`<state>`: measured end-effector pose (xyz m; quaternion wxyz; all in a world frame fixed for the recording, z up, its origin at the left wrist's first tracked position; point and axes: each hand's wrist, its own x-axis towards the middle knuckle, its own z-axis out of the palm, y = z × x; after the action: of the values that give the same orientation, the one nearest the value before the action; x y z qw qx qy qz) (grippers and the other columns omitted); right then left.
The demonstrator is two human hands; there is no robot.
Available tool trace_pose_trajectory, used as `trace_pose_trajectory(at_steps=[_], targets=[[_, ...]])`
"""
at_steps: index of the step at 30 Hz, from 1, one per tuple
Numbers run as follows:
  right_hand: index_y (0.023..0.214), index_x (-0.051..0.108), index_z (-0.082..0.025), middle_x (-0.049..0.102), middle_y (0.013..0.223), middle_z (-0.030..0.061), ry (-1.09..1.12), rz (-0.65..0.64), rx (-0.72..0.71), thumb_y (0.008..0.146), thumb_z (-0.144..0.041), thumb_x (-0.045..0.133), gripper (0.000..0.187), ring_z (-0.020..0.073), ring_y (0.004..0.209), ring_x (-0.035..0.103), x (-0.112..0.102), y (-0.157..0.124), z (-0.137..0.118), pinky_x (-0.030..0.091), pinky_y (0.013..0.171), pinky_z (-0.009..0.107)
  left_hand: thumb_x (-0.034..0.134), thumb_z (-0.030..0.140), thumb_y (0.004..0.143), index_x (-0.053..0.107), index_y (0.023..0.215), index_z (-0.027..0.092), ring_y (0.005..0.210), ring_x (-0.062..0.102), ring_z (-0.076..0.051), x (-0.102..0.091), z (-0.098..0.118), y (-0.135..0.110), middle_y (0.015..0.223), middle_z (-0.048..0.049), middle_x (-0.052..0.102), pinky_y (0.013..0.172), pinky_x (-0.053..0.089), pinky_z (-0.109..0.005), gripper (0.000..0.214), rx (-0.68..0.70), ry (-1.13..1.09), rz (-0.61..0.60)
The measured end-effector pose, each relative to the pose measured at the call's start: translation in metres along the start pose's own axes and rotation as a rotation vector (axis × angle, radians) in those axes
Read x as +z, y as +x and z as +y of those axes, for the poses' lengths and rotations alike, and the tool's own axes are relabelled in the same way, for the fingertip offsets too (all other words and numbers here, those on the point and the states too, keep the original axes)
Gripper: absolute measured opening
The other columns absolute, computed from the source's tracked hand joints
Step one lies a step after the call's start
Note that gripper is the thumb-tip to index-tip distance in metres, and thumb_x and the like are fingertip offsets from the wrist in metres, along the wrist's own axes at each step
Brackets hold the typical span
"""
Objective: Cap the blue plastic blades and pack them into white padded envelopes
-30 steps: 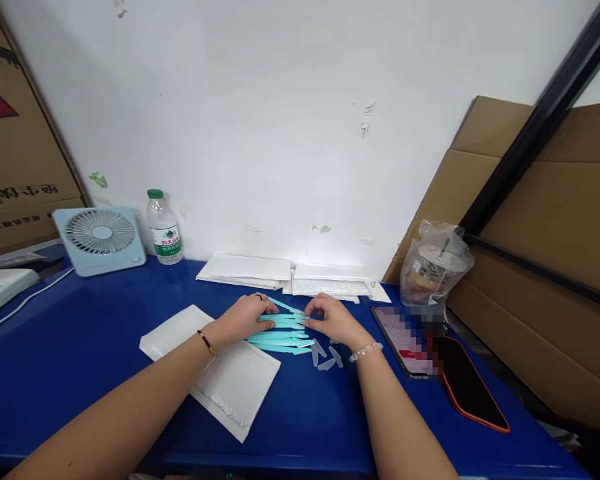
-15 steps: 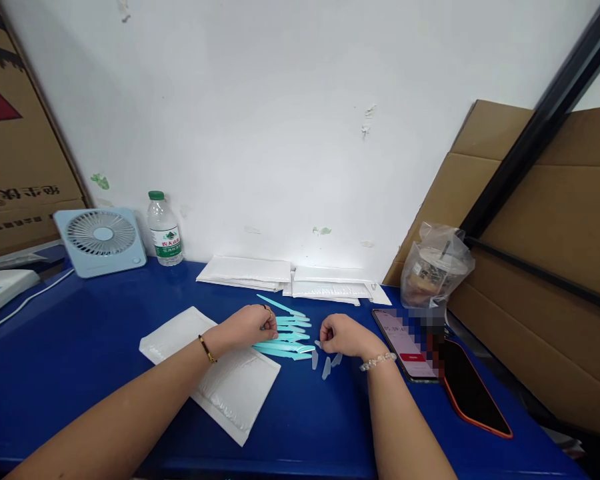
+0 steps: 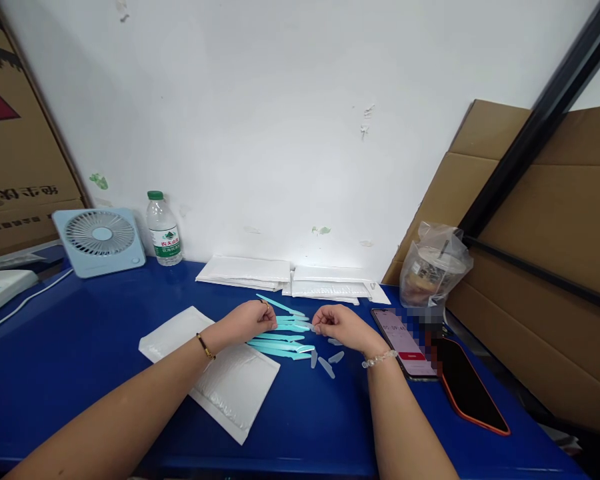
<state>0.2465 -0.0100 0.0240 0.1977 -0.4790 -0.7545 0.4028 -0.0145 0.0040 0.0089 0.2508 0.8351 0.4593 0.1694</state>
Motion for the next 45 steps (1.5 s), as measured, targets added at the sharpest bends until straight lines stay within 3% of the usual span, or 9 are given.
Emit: trace_pose_trajectory(at_steps=[14, 18, 22, 26, 28, 31, 34, 41, 45], targets=[[0.085, 0.061, -0.017, 0.054, 0.068, -0.0007, -0.034, 0.04, -0.027, 0.078, -0.042, 0.059, 0.027, 0.0097, 0.058, 0.044, 0.0, -0.001, -0.004, 0.035, 0.052, 0.021, 0.049, 0.04, 0.078, 0.065, 0.073, 0.019, 0.072, 0.057, -0.016, -0.005, 0.003, 0.0, 0.086, -0.0037, 0.066, 0.055, 0.036, -0.023, 0.027, -0.029, -0.051, -0.004], [0.086, 0.061, -0.017, 0.055, 0.067, -0.0007, -0.019, 0.022, -0.037, 0.077, -0.041, 0.06, 0.025, 0.0092, 0.055, 0.043, 0.009, 0.004, -0.007, 0.035, 0.051, 0.021, 0.05, 0.041, 0.079, 0.065, 0.075, 0.019, 0.07, 0.056, -0.015, -0.004, 0.006, 0.0, 0.085, -0.0028, 0.066, 0.056, 0.036, -0.023, 0.027, -0.016, -0.044, -0.006], [0.085, 0.062, -0.017, 0.056, 0.068, -0.0004, -0.049, 0.068, -0.092, 0.079, -0.038, 0.058, 0.022, 0.0106, 0.058, 0.047, 0.021, 0.011, -0.01, 0.037, 0.053, 0.022, 0.049, 0.041, 0.079, 0.065, 0.075, 0.019, 0.072, 0.056, -0.015, -0.003, 0.004, 0.0, 0.086, -0.0028, 0.066, 0.057, 0.036, -0.023, 0.027, -0.005, -0.014, 0.014], [0.086, 0.064, -0.019, 0.061, 0.077, 0.0017, -0.166, 0.163, -0.095, 0.078, -0.034, 0.058, 0.018, 0.0127, 0.065, 0.051, 0.016, 0.009, -0.007, 0.041, 0.058, 0.024, 0.049, 0.039, 0.08, 0.065, 0.074, 0.019, 0.074, 0.056, -0.016, -0.001, -0.006, 0.004, 0.087, -0.0039, 0.065, 0.058, 0.037, -0.023, 0.027, -0.051, 0.04, 0.049], [0.084, 0.066, -0.019, 0.061, 0.081, 0.0026, -0.202, 0.119, -0.114, 0.075, -0.031, 0.062, 0.015, 0.0135, 0.069, 0.053, 0.008, 0.003, -0.005, 0.043, 0.061, 0.024, 0.052, 0.038, 0.077, 0.065, 0.079, 0.019, 0.076, 0.057, -0.016, -0.001, -0.009, 0.005, 0.087, -0.0037, 0.065, 0.059, 0.037, -0.023, 0.023, -0.064, 0.074, 0.054], [0.08, 0.069, -0.019, 0.059, 0.078, 0.0025, -0.201, -0.114, -0.148, 0.072, -0.031, 0.066, 0.015, 0.0131, 0.067, 0.053, 0.0, -0.004, -0.004, 0.043, 0.06, 0.023, 0.061, 0.039, 0.072, 0.066, 0.089, 0.022, 0.08, 0.057, -0.017, -0.003, -0.007, 0.003, 0.09, -0.0025, 0.064, 0.062, 0.037, -0.023, 0.024, -0.009, 0.12, 0.079], [0.081, 0.072, -0.019, 0.057, 0.075, 0.0018, -0.22, -0.256, -0.16, 0.067, -0.033, 0.071, 0.019, 0.0113, 0.063, 0.052, 0.004, -0.004, -0.005, 0.042, 0.055, 0.021, 0.065, 0.04, 0.07, 0.068, 0.083, 0.025, 0.081, 0.057, -0.017, -0.005, -0.001, 0.0, 0.09, -0.0009, 0.065, 0.065, 0.036, -0.024, 0.02, 0.103, 0.156, 0.038], [0.073, 0.066, -0.017, 0.056, 0.076, 0.001, -0.268, -0.235, -0.116, 0.069, -0.031, 0.068, 0.014, 0.0099, 0.061, 0.049, 0.014, 0.0, -0.006, 0.039, 0.052, 0.02, 0.068, 0.036, 0.068, 0.069, 0.078, 0.024, 0.077, 0.06, -0.017, -0.006, 0.008, -0.003, 0.081, 0.0008, 0.069, 0.074, 0.034, -0.027, 0.016, 0.18, 0.274, 0.004], [0.081, 0.06, -0.018, 0.054, 0.069, -0.001, -0.159, -0.099, -0.126, 0.078, -0.035, 0.06, 0.017, 0.01, 0.06, 0.048, 0.008, -0.003, -0.01, 0.039, 0.054, 0.02, 0.062, 0.022, 0.067, 0.068, 0.072, 0.021, 0.071, 0.059, -0.017, -0.003, 0.013, -0.003, 0.075, -0.0006, 0.069, 0.073, 0.035, -0.029, 0.008, 0.233, 0.365, 0.024]])
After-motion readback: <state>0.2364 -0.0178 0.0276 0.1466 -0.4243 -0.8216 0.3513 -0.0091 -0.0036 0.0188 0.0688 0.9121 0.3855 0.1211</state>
